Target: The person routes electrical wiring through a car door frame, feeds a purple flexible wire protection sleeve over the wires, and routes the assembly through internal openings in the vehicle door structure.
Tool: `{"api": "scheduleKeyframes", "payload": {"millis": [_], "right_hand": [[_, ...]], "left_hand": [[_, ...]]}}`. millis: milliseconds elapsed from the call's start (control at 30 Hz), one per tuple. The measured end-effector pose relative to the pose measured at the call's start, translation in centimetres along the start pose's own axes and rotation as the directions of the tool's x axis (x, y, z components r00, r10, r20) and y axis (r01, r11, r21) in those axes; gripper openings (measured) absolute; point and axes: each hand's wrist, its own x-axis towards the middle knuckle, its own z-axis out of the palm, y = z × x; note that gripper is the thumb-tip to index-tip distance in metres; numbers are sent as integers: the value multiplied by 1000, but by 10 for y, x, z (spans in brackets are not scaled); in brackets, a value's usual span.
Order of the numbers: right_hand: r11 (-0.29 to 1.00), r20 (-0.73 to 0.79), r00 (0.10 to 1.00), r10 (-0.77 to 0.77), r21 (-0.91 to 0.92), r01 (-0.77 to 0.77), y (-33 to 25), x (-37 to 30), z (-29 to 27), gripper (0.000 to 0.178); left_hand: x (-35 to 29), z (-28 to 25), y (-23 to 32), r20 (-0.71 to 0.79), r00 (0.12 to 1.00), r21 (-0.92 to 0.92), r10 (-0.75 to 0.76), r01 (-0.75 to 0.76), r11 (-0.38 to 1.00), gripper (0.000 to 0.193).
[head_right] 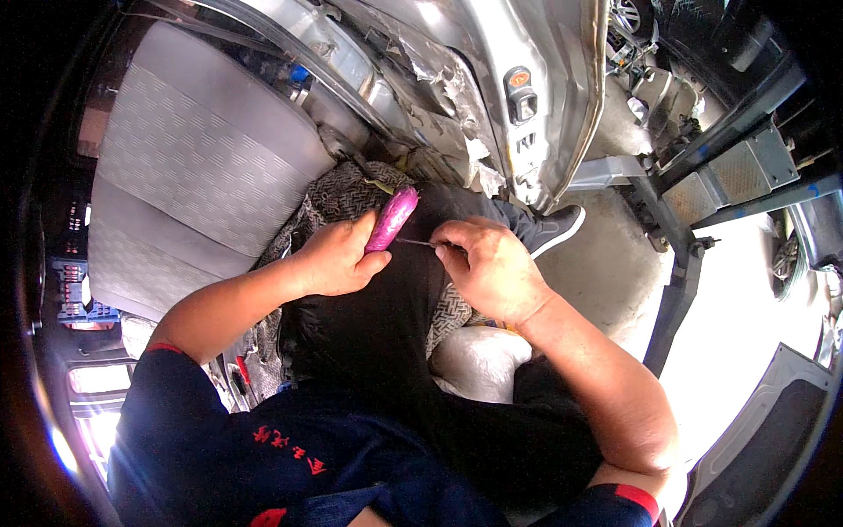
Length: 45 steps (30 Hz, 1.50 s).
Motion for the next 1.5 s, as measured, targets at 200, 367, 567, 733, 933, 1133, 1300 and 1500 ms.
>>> {"api": "scheduleKeyframes", "payload": {"millis": [200, 367, 567, 733, 933, 1133, 1300, 1500], "right_hand": [[998, -59, 998, -33, -57, 30, -2, 2, -1, 13], [999, -91, 995, -43, -25, 41, 0, 1, 2, 12], [993, -119, 987, -105, 33, 109, 7, 3, 13, 12], [985, -29, 987, -156, -85, 153, 4, 12, 13, 14], [926, 44, 944, -328, -184, 330, -1, 18, 5, 14], [957, 58, 965, -256, -126, 261, 0, 18, 21, 13], [981, 4, 982, -188, -37, 188, -5, 12, 18, 18], [986, 162, 983, 80, 133, -102, 4, 7, -19, 22]], "left_hand": [[-1, -1, 2, 5, 1000, 7, -14, 14, 1000, 50], [-2, -2, 8, -13, 1000, 68, -28, 28, 997, 59], [0, -2, 11, -20, 1000, 114, 22, -19, 993, 53], [0, -3, 11, 3, 996, 143, 88, -88, 986, 44], [-1, -5, 10, 36, 989, 120, 145, -148, 982, 41], [-1, -4, 10, 17, 984, 116, 177, -178, 977, 42], [-3, -4, 6, 15, 987, 118, 162, -162, 980, 42], [-2, -5, 9, 18, 985, 137, 170, -171, 976, 42]]}}
